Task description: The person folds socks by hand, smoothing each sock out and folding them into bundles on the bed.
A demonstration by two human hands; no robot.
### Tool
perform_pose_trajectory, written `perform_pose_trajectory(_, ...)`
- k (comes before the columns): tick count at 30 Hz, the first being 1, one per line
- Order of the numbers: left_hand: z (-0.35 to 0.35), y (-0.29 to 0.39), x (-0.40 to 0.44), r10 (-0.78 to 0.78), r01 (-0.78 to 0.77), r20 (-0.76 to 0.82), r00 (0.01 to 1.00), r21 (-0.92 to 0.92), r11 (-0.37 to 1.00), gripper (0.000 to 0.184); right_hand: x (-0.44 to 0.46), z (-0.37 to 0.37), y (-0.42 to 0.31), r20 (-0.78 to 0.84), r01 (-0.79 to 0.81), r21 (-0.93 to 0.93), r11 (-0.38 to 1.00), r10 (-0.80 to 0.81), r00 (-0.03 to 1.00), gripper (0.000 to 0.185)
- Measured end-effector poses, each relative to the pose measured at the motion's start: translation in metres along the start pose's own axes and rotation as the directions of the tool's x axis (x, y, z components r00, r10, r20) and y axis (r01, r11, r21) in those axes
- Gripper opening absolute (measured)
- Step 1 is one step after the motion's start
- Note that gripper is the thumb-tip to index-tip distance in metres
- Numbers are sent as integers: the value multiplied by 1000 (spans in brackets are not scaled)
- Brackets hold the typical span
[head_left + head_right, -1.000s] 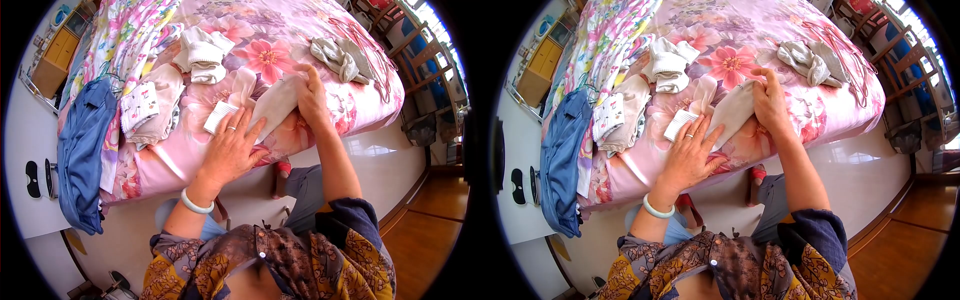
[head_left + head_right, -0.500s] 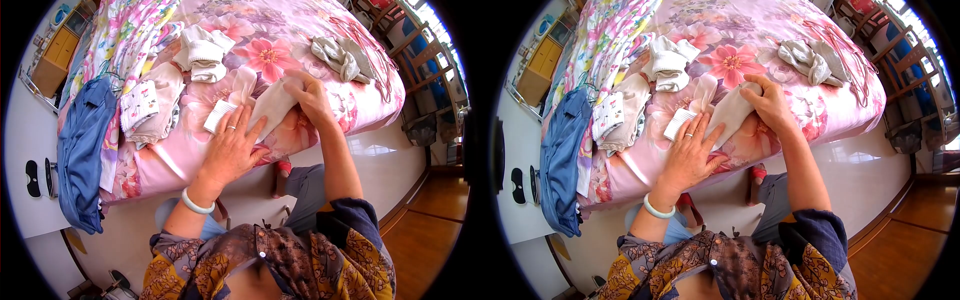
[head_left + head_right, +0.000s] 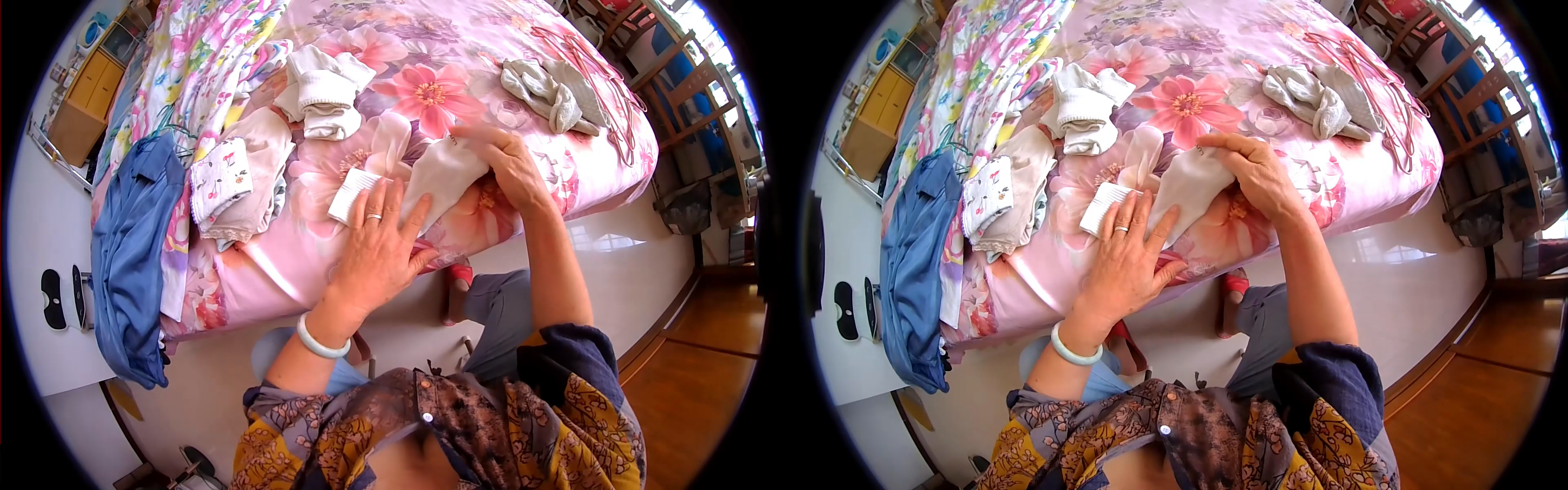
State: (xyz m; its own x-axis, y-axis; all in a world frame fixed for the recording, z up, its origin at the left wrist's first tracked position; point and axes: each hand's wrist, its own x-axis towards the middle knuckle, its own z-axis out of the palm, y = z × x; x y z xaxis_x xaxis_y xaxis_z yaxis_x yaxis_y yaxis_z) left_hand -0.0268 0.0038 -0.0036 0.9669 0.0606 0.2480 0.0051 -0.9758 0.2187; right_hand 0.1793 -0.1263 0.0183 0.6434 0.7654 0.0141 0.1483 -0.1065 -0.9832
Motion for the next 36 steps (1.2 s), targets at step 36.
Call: perform_pose_trajectory(36,-3,5,4,54,-46,61,997,-125,991,67,6,-22,25,-413,238,552,799,15,911,49)
